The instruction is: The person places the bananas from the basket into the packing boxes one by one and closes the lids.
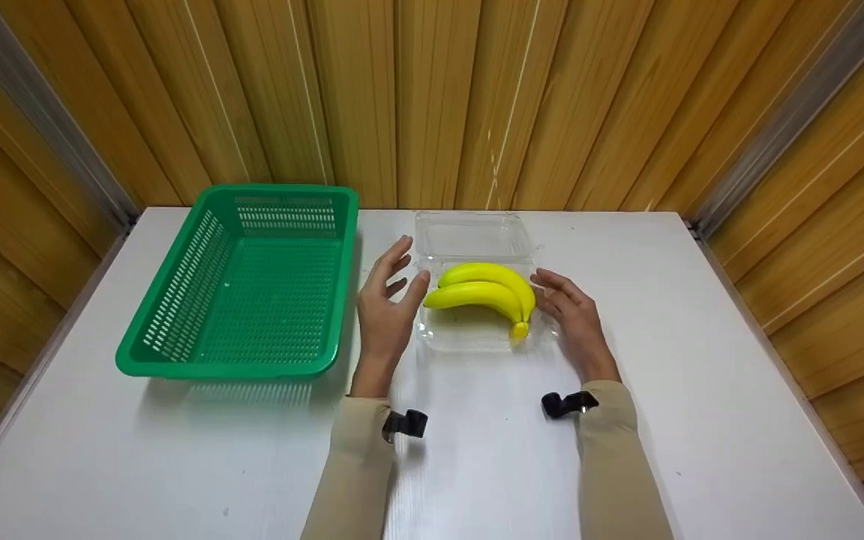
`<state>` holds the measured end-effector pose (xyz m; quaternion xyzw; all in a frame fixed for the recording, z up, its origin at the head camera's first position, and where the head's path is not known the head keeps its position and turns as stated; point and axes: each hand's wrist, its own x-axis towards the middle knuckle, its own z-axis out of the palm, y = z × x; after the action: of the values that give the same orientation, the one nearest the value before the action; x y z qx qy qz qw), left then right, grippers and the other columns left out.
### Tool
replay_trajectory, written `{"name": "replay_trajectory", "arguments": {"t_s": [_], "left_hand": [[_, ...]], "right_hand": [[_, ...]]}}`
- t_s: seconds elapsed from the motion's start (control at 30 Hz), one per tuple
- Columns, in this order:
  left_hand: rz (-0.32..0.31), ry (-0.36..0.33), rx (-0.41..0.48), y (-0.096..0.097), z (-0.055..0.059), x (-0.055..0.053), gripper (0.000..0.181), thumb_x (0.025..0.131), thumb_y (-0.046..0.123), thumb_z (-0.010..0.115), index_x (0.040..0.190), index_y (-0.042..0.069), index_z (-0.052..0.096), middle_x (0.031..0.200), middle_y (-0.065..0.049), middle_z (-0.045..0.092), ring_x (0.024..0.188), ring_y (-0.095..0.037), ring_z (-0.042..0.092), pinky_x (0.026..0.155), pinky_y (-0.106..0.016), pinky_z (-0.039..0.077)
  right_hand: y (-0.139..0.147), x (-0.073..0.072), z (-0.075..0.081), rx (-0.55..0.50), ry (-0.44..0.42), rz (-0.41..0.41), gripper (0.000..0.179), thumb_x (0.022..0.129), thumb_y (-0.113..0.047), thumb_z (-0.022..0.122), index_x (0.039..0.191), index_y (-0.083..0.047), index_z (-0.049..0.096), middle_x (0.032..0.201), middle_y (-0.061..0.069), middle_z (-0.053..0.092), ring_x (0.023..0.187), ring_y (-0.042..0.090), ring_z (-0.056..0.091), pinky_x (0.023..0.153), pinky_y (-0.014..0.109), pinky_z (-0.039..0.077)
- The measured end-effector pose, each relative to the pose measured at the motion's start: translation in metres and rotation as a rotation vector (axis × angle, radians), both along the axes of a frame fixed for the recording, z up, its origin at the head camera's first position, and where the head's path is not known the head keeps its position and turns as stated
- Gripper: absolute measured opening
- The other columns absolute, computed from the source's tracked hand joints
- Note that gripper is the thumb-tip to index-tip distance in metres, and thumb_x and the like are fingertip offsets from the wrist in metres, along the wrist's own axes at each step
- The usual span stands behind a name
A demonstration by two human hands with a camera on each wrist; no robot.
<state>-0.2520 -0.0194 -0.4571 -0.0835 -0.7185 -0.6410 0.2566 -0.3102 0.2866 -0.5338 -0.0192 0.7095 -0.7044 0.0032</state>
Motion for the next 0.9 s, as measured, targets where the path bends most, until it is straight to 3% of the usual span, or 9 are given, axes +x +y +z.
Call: {"name": "replay_trajectory", "arguments": {"t_s": [0.27,0.77,0.9], "left_hand": [[-0.02,-0.077,0.006,0.004,-0.017,-0.007,0.048,0.101,0.016,0.071,0.148,0.008,0.062,0.151,-0.005,0.06,0.134,-0.027,0.059,0.105,-0.054,0.052],[-0.088,-0.195,0.026,0.003,-0.044,-0.017,0.046,0.106,0.012,0.058,0.153,0.009,0.057,0.161,-0.01,0.049,0.144,-0.031,0.05,0.112,-0.047,0.048],[-0.11,-0.244,0.034,0.003,-0.048,-0.017,0.05,0.106,0.012,0.056,0.155,0.011,0.055,0.161,-0.006,0.05,0.145,-0.031,0.049,0.114,-0.047,0.046]], "right_hand": [[0.0,0.0,-0.001,-0.007,-0.006,-0.013,0.044,0.111,-0.014,0.05,0.154,-0.006,0.055,0.153,0.011,0.057,0.135,0.021,0.059,0.113,0.036,0.046],[0.0,0.001,0.0,-0.028,-0.008,0.003,0.044,0.112,-0.016,0.05,0.154,-0.007,0.055,0.154,0.011,0.056,0.136,0.023,0.058,0.116,0.038,0.043],[0.0,0.001,-0.001,-0.059,0.008,-0.005,0.042,0.111,-0.013,0.051,0.152,-0.006,0.057,0.153,0.013,0.057,0.134,0.024,0.06,0.115,0.037,0.045]]}}
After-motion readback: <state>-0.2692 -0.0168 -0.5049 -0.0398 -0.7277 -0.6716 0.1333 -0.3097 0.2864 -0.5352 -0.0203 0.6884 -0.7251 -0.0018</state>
